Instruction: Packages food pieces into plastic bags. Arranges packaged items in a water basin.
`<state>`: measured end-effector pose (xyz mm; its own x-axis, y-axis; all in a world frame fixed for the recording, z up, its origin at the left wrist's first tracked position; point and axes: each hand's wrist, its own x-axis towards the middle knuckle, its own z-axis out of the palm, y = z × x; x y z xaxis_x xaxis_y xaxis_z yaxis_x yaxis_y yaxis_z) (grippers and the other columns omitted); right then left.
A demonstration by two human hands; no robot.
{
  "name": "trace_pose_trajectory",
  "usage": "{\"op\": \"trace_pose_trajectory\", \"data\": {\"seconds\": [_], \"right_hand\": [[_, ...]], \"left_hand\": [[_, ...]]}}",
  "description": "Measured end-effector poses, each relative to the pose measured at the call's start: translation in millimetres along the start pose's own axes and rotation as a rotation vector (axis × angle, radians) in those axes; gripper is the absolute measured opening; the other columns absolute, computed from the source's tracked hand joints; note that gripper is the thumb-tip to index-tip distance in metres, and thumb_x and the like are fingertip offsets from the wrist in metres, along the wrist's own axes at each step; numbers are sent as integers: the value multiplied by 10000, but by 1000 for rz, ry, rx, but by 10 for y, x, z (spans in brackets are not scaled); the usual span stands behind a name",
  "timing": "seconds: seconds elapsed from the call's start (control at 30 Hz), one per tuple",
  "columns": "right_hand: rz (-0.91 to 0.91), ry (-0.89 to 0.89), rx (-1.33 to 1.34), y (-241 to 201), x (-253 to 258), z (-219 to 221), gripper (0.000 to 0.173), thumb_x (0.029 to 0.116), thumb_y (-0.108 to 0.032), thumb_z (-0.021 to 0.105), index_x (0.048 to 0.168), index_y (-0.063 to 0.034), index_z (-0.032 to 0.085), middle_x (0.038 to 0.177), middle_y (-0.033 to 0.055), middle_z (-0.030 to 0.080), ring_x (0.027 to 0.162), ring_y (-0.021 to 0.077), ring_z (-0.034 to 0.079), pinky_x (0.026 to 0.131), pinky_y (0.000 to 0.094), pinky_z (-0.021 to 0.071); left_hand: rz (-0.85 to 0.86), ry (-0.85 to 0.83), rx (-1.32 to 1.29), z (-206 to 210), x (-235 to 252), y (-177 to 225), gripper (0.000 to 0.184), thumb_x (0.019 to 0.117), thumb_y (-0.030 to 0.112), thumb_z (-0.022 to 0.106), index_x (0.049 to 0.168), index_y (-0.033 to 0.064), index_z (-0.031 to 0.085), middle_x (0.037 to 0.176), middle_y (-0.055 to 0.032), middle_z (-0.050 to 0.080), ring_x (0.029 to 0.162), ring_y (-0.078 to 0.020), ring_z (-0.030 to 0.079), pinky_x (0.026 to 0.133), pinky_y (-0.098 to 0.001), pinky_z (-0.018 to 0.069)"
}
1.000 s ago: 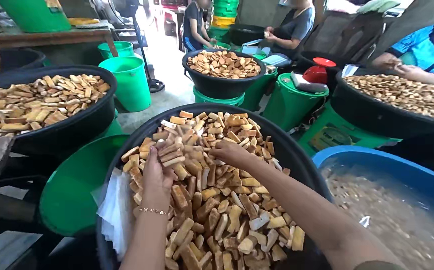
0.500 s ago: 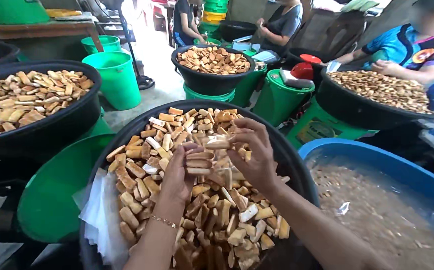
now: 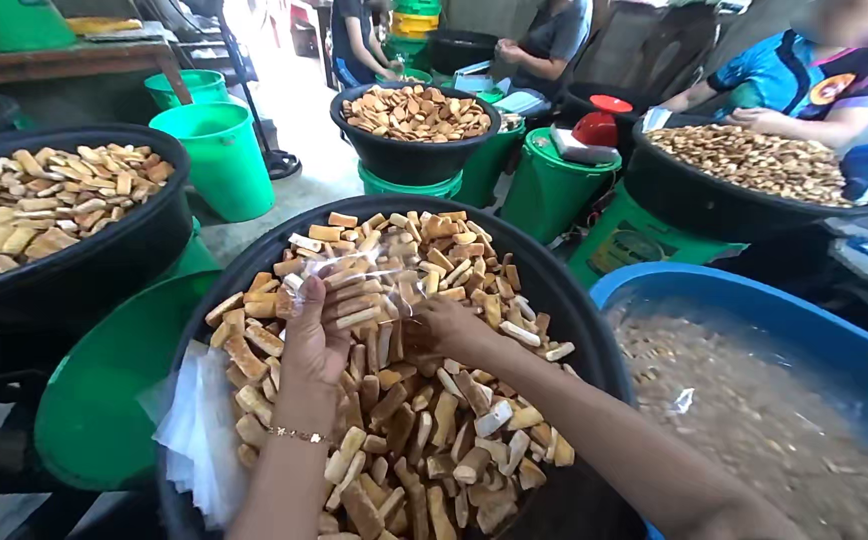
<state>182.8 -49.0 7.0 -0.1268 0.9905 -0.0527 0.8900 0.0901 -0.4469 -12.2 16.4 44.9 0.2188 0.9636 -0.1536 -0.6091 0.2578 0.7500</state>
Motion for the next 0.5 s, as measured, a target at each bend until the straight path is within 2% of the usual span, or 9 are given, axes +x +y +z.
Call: {"op": "trace_pose_trajectory", "data": {"seconds": [0.07,0.1,0.2,0.27,0.3,0.33,0.4,0.43,0.5], "right_hand": [[1,25,33,-54,52,-45,300,995,-75,610,1275,19,665,1269,237,665,1261,406,591,1104,561,421],[-1,117,78,-80,16,-90,273,1008,-79,583,1233,43,678,1212,242,686,1195,393,637,1068,547,461],[-64,632,241,-164,-197,-292,234,997,-125,619,1140,45,693,1045,159,733,957,230,723,886,392,592],[-164,912,360,-238,-358,-454,209,977,-136,640,1099,34,651,1004,75,716,898,85,698,823,257,592],[-215,984,393,-281,-420,-513,198,978,-159,648,1083,8,630,1006,28,710,909,30,687,826,209,589],[-256,1027,391,-312,-464,-542,200,976,-191,661,1071,-17,628,1028,10,719,945,18,686,847,200,584],[-309,1085,292,-301,-483,-518,220,989,-288,677,1060,-81,661,1130,31,723,1102,85,663,952,269,554],[-331,1116,230,-279,-454,-483,202,989,-314,674,1058,-125,661,1177,30,691,1174,111,617,1007,298,511],[-396,1152,139,-223,-380,-420,151,988,-331,679,1063,-204,648,1256,3,604,1254,103,547,1062,291,475]], "left_hand": [[-21,3,1,-16,11,-10,285,1119,227,345,1207,82,575,908,-64,724,788,-156,737,687,-300,629],[-30,6,8,-35,29,-8,282,1119,226,350,1228,74,560,919,-71,719,797,-161,735,690,-302,627],[-42,29,-3,-29,59,30,304,1118,250,364,1252,61,561,941,-83,721,817,-166,734,698,-312,625],[-50,-2,-32,20,22,14,336,1123,268,337,1234,63,579,933,-76,733,805,-162,740,688,-306,630],[-55,-53,-39,46,-6,-10,354,1126,277,313,1252,70,571,943,-71,732,809,-161,741,696,-309,633],[-62,-112,-42,74,-37,-43,366,1126,278,297,1282,75,559,962,-70,727,820,-166,738,711,-317,634],[-83,-240,-56,123,-118,-127,358,1118,274,318,1331,83,532,994,-77,725,838,-181,736,740,-340,636],[-97,-301,-71,134,-166,-173,343,1098,276,382,1339,82,531,1004,-83,726,849,-187,735,751,-348,635],[-134,-403,-100,157,-260,-244,394,1006,321,613,1318,86,569,995,-95,738,854,-198,741,755,-355,636]]}}
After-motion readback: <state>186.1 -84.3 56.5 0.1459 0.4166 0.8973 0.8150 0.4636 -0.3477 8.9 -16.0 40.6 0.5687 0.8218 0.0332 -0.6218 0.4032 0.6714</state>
